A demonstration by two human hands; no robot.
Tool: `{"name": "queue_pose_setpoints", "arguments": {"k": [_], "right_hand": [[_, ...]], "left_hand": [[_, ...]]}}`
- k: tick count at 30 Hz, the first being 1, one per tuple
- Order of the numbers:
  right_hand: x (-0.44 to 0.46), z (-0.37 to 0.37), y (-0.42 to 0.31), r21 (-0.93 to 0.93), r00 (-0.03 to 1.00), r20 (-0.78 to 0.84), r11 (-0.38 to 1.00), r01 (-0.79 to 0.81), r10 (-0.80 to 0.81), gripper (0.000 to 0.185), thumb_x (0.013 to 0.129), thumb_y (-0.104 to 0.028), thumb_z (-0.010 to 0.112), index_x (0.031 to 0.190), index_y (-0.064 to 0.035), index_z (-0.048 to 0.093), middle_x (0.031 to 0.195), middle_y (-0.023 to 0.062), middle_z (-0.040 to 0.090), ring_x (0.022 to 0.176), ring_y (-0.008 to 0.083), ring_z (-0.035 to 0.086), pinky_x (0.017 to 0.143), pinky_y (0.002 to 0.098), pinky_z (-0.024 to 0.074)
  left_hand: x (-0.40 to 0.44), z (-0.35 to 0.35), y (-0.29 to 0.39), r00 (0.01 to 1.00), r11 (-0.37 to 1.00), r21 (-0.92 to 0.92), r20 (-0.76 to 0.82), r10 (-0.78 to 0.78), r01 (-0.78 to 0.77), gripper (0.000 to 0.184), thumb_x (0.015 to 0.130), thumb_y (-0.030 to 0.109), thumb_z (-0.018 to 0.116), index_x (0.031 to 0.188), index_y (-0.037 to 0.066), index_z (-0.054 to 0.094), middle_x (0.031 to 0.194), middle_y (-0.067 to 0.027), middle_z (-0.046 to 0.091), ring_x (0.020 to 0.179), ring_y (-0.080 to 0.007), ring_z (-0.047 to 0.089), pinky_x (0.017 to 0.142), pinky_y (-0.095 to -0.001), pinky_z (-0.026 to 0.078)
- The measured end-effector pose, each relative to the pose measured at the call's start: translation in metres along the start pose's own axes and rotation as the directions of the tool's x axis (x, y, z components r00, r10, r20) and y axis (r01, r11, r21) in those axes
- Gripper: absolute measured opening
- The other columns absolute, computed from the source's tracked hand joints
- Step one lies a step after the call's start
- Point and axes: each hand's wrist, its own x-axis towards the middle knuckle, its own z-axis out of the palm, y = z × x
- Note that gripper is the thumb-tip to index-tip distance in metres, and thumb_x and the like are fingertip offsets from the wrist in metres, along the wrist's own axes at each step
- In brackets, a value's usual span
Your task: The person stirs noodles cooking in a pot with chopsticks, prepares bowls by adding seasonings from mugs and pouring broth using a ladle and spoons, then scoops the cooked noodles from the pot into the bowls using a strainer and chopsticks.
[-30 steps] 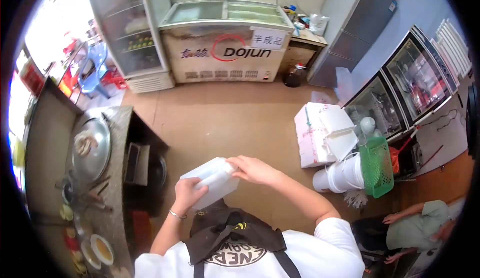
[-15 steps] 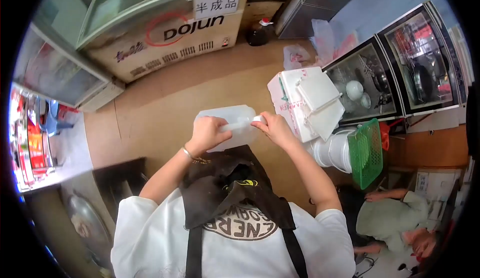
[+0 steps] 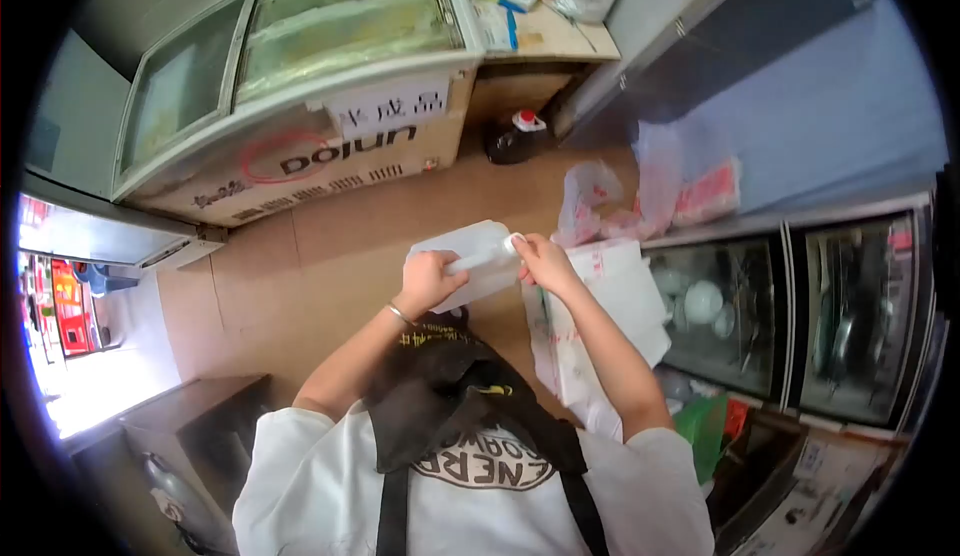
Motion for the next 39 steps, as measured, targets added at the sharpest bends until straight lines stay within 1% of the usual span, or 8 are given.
{"name": "queue_pose_setpoints", "arguments": {"k": [2, 10, 11, 15, 19, 27, 34, 39], "right_hand": [[0.043, -0.030, -0.001, 0.168, 1.000, -0.012, 0.986, 0.007, -0.005, 0.063, 0.086, -0.043, 0.050, 0.129, -0.0003, 0.033, 0.069, 0.0098, 0.060, 0.054, 0.0146, 0.055, 0.052, 0.0262, 0.0451], [0.108, -0.019, 0.227, 0.602, 0.961, -0.204, 0.798, -0.027, 0.186, 0.036, 0.088, -0.016, 0.051, 0.122, -0.0041, 0.043, 0.079, 0.0077, 0.058, 0.063, 0.0128, 0.058, 0.058, 0.0264, 0.0514], [0.099, -0.019, 0.223, 0.660, 0.903, -0.049, 0.692, -0.292, 0.427, 0.038, 0.087, -0.013, 0.052, 0.122, -0.0031, 0.043, 0.082, 0.0091, 0.059, 0.067, 0.0136, 0.058, 0.060, 0.0266, 0.0517], [0.090, 0.005, 0.284, 0.559, 0.813, 0.076, 0.650, -0.514, 0.578, 0.040, 0.086, -0.015, 0.055, 0.122, -0.0025, 0.042, 0.085, 0.0111, 0.062, 0.070, 0.0148, 0.060, 0.063, 0.0268, 0.0512], [0.141, -0.006, 0.294, 0.486, 0.812, 0.156, 0.673, -0.558, 0.562, 0.037, 0.086, -0.016, 0.055, 0.120, -0.0025, 0.046, 0.084, 0.0083, 0.061, 0.072, 0.0139, 0.058, 0.065, 0.0261, 0.0496], [0.252, -0.072, 0.305, 0.619, 0.803, 0.140, 0.582, -0.527, 0.579, 0.035, 0.088, -0.013, 0.050, 0.120, -0.0007, 0.044, 0.088, 0.0107, 0.061, 0.076, 0.0148, 0.059, 0.071, 0.0277, 0.0508], [0.274, -0.097, 0.294, 0.505, 0.847, 0.212, 0.688, -0.521, 0.487, 0.031, 0.087, -0.013, 0.053, 0.116, -0.0031, 0.050, 0.089, 0.0079, 0.061, 0.078, 0.0142, 0.059, 0.072, 0.0269, 0.0495], [0.319, -0.113, 0.252, 0.154, 0.913, 0.274, 0.923, -0.353, 0.303, 0.025, 0.086, -0.008, 0.053, 0.110, -0.0025, 0.054, 0.085, 0.0075, 0.061, 0.076, 0.0120, 0.057, 0.070, 0.0246, 0.0482]], "left_hand": [[0.060, 0.014, -0.011, 0.996, 0.995, -0.043, -0.009, -0.086, 0.085, 0.029, 0.068, 0.032, 0.063, 0.083, 0.008, 0.067, 0.069, -0.0127, 0.062, 0.067, -0.0284, 0.061, 0.064, -0.0365, 0.049], [0.299, 0.180, -0.140, 0.756, 0.684, -0.327, 0.350, -0.553, 0.652, 0.038, 0.070, 0.020, 0.060, 0.100, -0.003, 0.053, 0.080, -0.0145, 0.063, 0.078, -0.0239, 0.061, 0.072, -0.0332, 0.047], [0.329, 0.189, -0.149, 0.725, 0.582, -0.433, 0.376, -0.578, 0.688, 0.038, 0.069, 0.015, 0.061, 0.100, -0.004, 0.051, 0.078, -0.0137, 0.061, 0.075, -0.0213, 0.060, 0.067, -0.0315, 0.047], [0.431, 0.249, -0.205, 0.696, 0.449, -0.552, 0.401, -0.596, 0.702, 0.029, 0.068, 0.008, 0.061, 0.095, -0.002, 0.054, 0.077, -0.0095, 0.059, 0.068, -0.0174, 0.056, 0.061, -0.0290, 0.045], [0.510, 0.315, -0.315, 0.772, 0.681, -0.396, 0.475, -0.421, 0.615, 0.010, 0.070, 0.008, 0.057, 0.080, 0.006, 0.059, 0.069, -0.0031, 0.057, 0.064, -0.0149, 0.053, 0.057, -0.0277, 0.042], [0.594, 0.377, -0.359, 0.579, 0.201, -0.676, 0.395, -0.713, 0.709, 0.042, 0.059, 0.018, 0.065, 0.097, 0.008, 0.052, 0.081, -0.0045, 0.052, 0.076, -0.0186, 0.050, 0.051, -0.0318, 0.042], [0.586, 0.321, -0.293, 0.587, 0.314, -0.609, 0.319, -0.744, 0.729, 0.046, 0.072, 0.020, 0.064, 0.114, 0.007, 0.049, 0.112, -0.0096, 0.051, 0.108, -0.0246, 0.045, 0.081, -0.0412, 0.043], [0.416, 0.327, -0.302, 0.876, 0.864, -0.162, 0.002, -0.483, 0.477, 0.041, 0.073, 0.025, 0.064, 0.106, 0.005, 0.052, 0.097, -0.0150, 0.059, 0.086, -0.0279, 0.059, 0.075, -0.0371, 0.047]]}}
